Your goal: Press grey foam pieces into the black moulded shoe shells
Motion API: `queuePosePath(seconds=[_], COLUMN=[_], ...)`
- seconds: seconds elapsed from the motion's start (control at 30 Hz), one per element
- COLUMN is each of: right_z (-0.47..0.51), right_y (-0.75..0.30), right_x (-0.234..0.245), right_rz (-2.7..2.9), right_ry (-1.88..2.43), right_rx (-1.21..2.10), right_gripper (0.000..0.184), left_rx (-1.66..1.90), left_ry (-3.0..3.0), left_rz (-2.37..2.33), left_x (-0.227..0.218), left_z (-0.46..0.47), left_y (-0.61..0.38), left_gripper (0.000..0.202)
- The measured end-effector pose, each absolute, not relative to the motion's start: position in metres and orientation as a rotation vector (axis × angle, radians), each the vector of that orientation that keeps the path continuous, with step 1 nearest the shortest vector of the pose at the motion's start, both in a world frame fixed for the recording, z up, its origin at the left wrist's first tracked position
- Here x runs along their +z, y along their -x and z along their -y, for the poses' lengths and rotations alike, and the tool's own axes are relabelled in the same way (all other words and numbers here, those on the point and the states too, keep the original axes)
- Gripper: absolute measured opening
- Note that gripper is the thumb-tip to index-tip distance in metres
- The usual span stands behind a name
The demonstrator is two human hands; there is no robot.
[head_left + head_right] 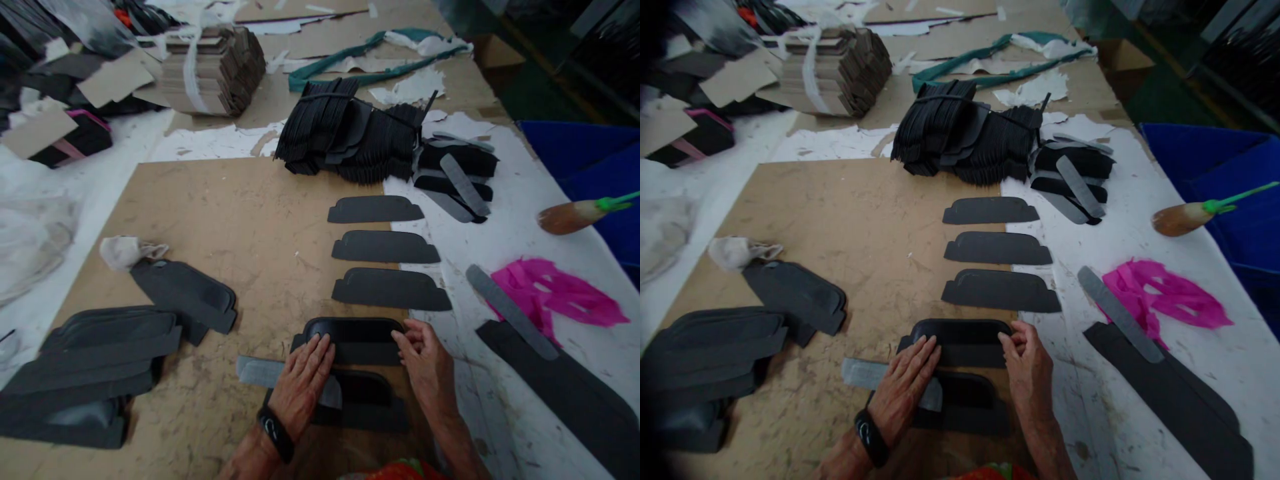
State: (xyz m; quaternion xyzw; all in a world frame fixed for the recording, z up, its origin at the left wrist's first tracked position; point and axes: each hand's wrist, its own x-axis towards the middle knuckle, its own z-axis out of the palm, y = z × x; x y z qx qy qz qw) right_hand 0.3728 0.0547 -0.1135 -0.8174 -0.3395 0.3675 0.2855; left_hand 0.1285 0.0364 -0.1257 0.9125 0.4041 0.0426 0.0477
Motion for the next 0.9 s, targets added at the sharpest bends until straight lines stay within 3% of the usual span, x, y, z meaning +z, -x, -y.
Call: queuePosePath(seconds=[0.9], right_z=[-0.0566], right_y=[-0.3748], right_x=[-0.1152], right_rz=[1.054], right_ry=[2.188], right_rx=[0.929], right_gripper=[0.038], left_rx=[0.183], left_ry=[-2.721], left_rz=[-1.294], left_x=[-0.1327], left_z=[-0.037], left_y=[-0.1282], left_gripper=[0.062])
